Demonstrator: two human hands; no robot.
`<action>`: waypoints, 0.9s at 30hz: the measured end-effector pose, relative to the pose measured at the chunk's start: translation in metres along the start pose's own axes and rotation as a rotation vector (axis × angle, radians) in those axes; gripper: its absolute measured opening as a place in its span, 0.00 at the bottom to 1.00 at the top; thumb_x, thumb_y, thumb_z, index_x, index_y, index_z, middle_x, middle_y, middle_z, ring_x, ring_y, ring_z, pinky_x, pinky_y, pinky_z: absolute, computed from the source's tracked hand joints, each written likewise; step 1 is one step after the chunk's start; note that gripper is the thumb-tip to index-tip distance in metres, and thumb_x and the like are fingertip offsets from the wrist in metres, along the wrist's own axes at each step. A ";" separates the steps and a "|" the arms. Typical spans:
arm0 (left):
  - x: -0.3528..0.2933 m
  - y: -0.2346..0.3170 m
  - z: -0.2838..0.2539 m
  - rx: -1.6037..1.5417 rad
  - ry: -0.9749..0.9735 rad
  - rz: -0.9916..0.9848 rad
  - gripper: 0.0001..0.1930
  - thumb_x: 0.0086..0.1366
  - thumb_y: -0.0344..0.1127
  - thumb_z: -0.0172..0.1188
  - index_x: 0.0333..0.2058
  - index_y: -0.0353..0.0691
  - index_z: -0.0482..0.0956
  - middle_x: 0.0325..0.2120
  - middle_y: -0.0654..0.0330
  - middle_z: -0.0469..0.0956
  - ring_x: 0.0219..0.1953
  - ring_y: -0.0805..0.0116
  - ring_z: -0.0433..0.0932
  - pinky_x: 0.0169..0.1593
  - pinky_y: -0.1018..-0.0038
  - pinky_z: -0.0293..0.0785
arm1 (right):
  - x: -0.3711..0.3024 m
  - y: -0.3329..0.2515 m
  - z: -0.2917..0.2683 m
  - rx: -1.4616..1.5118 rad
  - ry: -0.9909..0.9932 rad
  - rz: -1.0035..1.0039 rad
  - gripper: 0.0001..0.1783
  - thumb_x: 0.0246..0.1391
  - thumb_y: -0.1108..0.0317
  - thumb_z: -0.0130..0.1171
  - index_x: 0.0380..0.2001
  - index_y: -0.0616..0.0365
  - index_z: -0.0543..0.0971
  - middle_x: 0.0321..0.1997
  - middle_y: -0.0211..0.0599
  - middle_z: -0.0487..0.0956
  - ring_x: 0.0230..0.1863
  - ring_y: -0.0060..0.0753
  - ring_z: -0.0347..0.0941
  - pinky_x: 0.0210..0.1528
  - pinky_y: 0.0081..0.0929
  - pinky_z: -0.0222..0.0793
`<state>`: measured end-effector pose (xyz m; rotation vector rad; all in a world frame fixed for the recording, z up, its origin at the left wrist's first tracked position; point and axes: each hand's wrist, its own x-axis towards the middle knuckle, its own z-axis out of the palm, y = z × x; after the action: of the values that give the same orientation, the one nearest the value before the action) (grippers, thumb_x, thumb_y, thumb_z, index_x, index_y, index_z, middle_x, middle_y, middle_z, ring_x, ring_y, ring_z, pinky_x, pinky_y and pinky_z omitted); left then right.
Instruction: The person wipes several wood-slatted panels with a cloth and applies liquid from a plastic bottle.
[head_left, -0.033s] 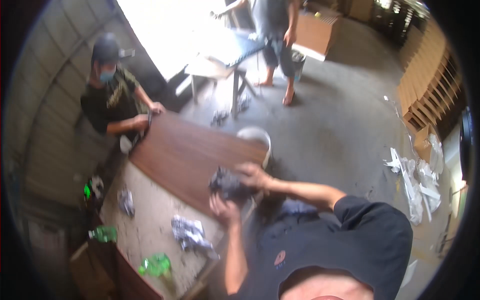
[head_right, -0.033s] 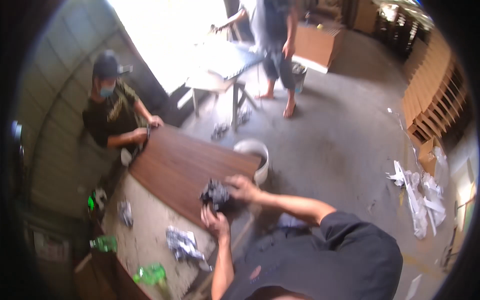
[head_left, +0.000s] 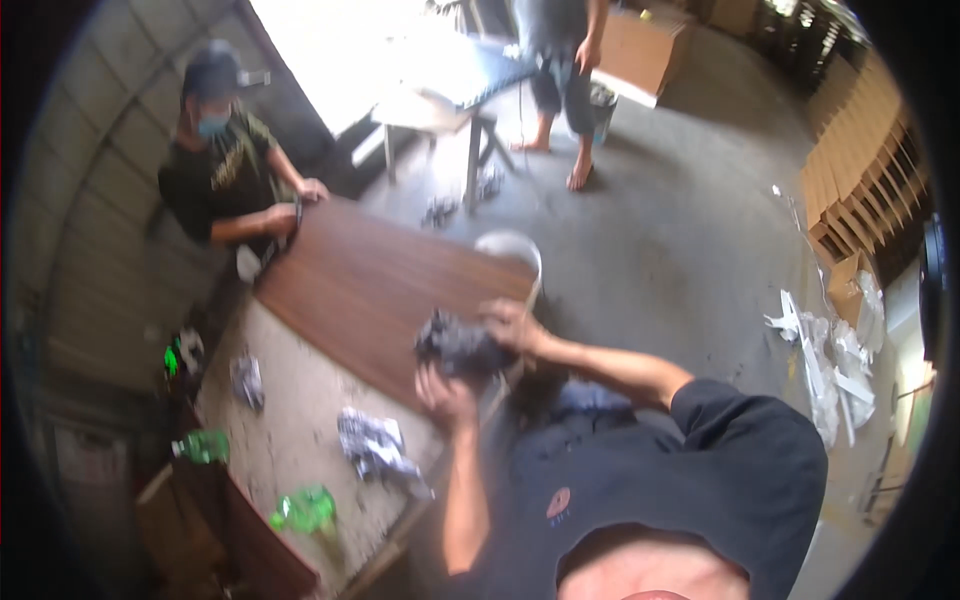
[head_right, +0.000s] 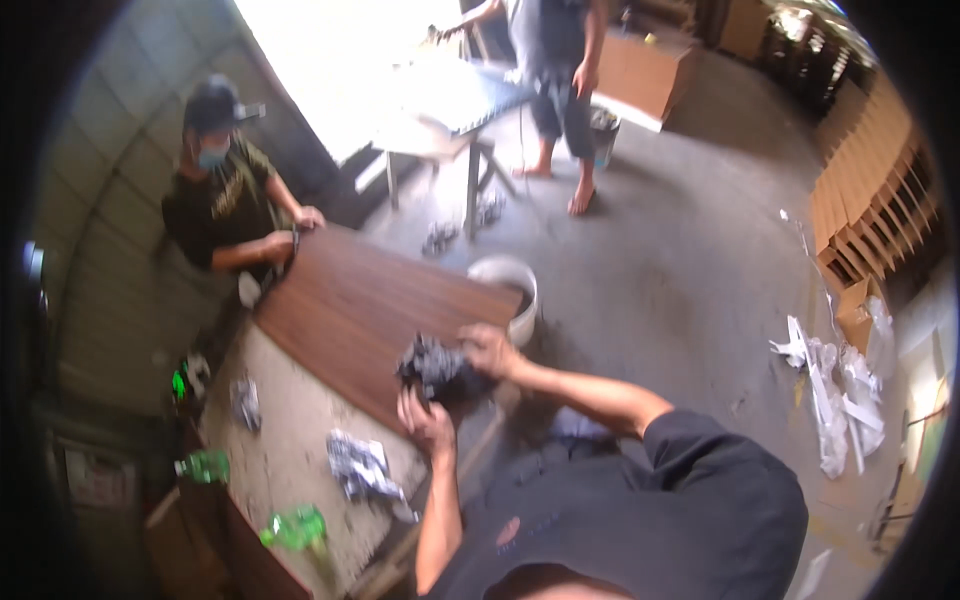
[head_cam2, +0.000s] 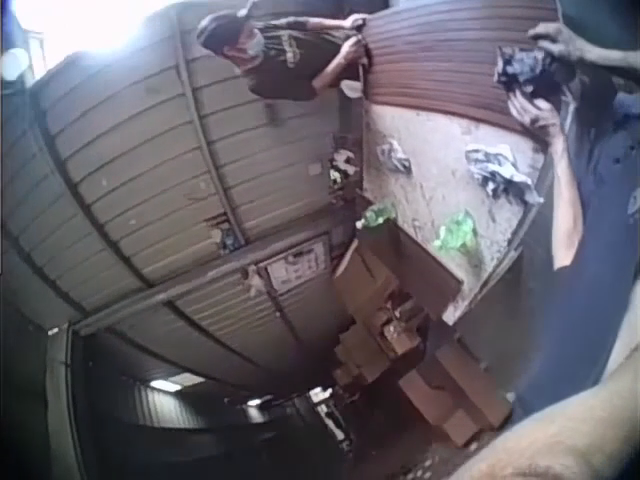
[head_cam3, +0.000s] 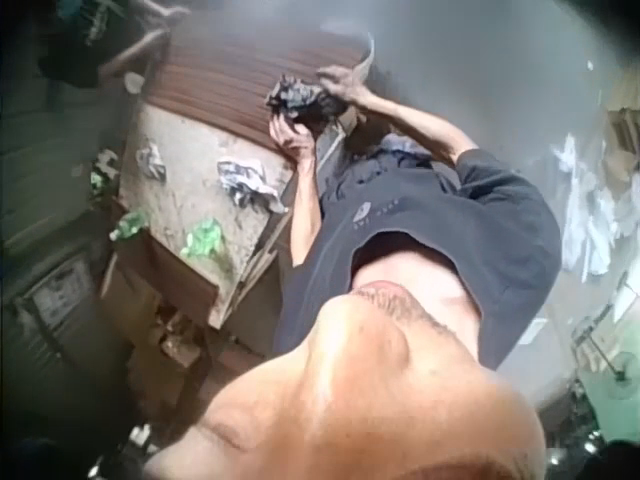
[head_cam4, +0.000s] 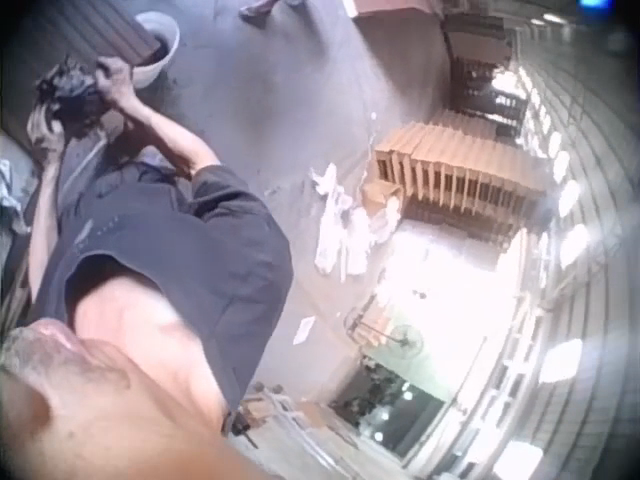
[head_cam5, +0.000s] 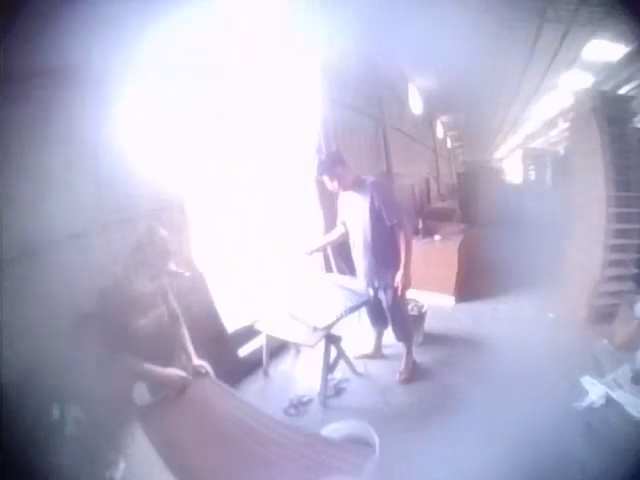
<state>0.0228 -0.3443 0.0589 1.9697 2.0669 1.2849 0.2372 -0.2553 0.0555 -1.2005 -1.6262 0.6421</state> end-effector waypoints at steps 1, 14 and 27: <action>0.006 -0.001 -0.006 0.038 0.042 -0.003 0.26 0.63 0.24 0.59 0.61 0.36 0.81 0.62 0.45 0.80 0.68 0.44 0.75 0.73 0.51 0.70 | 0.006 -0.016 -0.012 0.062 0.064 0.109 0.16 0.61 0.68 0.61 0.48 0.64 0.87 0.48 0.53 0.88 0.52 0.54 0.86 0.56 0.40 0.81; 0.090 0.167 0.102 -0.115 -0.290 0.370 0.02 0.64 0.28 0.65 0.35 0.41 0.82 0.36 0.50 0.81 0.43 0.44 0.79 0.45 0.52 0.76 | -0.030 0.034 -0.097 0.214 0.261 0.647 0.14 0.69 0.63 0.64 0.49 0.62 0.87 0.35 0.30 0.88 0.34 0.20 0.81 0.36 0.24 0.77; 0.087 0.166 0.137 -0.108 -0.388 0.328 0.06 0.60 0.29 0.68 0.36 0.41 0.84 0.37 0.50 0.80 0.43 0.44 0.79 0.47 0.51 0.78 | -0.006 0.033 -0.100 0.012 0.186 0.498 0.15 0.66 0.61 0.65 0.47 0.60 0.87 0.41 0.54 0.88 0.42 0.52 0.89 0.46 0.41 0.83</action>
<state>0.2141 -0.2192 0.1036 2.3472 1.5173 0.9237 0.3419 -0.2610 0.0640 -1.6232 -1.1693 0.8176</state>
